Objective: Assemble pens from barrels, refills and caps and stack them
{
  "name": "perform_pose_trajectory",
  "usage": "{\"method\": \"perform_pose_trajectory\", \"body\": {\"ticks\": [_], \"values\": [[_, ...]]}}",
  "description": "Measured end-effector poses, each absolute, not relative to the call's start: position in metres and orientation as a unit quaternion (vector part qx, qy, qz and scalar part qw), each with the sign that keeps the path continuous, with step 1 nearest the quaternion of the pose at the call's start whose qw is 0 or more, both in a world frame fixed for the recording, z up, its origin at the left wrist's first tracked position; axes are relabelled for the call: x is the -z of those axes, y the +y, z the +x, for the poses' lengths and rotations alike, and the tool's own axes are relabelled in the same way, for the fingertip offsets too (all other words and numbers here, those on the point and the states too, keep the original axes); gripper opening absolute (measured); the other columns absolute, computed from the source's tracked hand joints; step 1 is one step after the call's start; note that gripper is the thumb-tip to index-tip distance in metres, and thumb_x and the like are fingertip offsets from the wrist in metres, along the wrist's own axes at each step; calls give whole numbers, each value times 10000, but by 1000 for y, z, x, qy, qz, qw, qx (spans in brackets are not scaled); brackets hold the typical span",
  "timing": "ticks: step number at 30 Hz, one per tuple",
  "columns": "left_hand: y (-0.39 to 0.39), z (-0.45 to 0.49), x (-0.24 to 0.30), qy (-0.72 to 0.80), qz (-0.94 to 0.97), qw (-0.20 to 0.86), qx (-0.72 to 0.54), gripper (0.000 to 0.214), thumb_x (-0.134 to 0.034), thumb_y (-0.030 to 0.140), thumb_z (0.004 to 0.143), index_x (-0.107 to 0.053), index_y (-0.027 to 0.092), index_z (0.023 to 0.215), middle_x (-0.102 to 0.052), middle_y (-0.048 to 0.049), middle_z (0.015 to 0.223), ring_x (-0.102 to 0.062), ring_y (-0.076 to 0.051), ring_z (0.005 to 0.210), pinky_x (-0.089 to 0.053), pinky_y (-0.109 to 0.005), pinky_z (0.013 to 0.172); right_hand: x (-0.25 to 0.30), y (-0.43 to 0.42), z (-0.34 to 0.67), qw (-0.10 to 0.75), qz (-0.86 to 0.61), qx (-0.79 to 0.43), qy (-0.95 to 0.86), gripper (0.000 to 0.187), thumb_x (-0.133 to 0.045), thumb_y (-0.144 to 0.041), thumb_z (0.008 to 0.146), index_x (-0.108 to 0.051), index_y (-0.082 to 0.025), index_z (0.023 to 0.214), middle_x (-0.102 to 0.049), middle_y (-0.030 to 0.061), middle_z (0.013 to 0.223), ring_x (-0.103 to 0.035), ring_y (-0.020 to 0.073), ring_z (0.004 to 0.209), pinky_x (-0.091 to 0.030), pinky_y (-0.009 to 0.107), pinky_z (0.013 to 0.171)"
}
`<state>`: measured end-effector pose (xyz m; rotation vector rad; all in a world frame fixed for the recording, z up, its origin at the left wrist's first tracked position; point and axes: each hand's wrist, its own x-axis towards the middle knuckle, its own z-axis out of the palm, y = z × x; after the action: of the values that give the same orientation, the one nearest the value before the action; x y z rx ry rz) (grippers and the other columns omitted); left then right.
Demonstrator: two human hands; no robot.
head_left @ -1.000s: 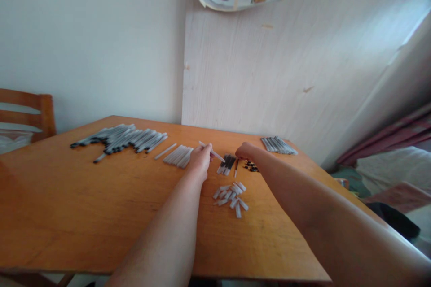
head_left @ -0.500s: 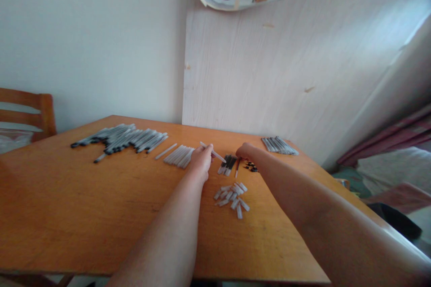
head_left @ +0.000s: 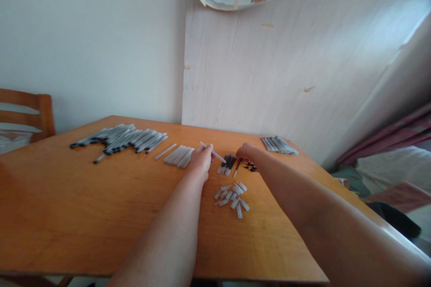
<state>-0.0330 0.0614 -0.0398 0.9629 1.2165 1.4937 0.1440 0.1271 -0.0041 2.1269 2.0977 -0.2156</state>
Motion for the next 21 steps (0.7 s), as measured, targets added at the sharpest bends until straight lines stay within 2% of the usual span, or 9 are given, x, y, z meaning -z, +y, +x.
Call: {"method": "perform_pose_trajectory", "body": {"ticks": [4,8,11,16,21], "values": [[62,-33,40,497,395,474,-610,262,-619,365,768,-573,185,583,-600,-31,554,-504,-121,473,-376,-245,497,5,129,144,94,738,107,660,86,-663,-192,729,-694,-151,660,-593,50,488,-653,208,635,-460,262,587],[61,-33,39,493,392,477,-613,251,-624,355,764,-572,183,589,-594,-27,545,-505,-119,472,-376,-240,495,5,128,148,35,741,143,655,98,-679,-256,735,-693,-172,687,-569,34,473,-635,193,597,-448,262,566],[59,-33,37,490,388,480,-616,249,-630,357,763,-575,176,600,-594,-24,554,-508,-112,475,-377,-233,498,7,130,155,-59,741,175,645,117,-691,-278,729,-661,-180,672,-515,6,441,-583,154,514,-418,242,516],[57,-31,34,473,397,515,-594,255,-649,388,756,-573,167,656,-596,-6,582,-517,-100,479,-378,-222,492,12,135,165,-262,754,230,556,215,-682,-167,660,-493,-170,557,-387,-40,392,-401,92,374,-321,212,397],[49,-24,29,404,411,621,-532,212,-652,359,772,-573,162,763,-654,-31,702,-591,-120,542,-427,-229,504,8,132,161,-461,694,268,483,230,-581,-123,633,-382,-205,553,-342,-62,415,-307,61,374,-265,191,359]]}}
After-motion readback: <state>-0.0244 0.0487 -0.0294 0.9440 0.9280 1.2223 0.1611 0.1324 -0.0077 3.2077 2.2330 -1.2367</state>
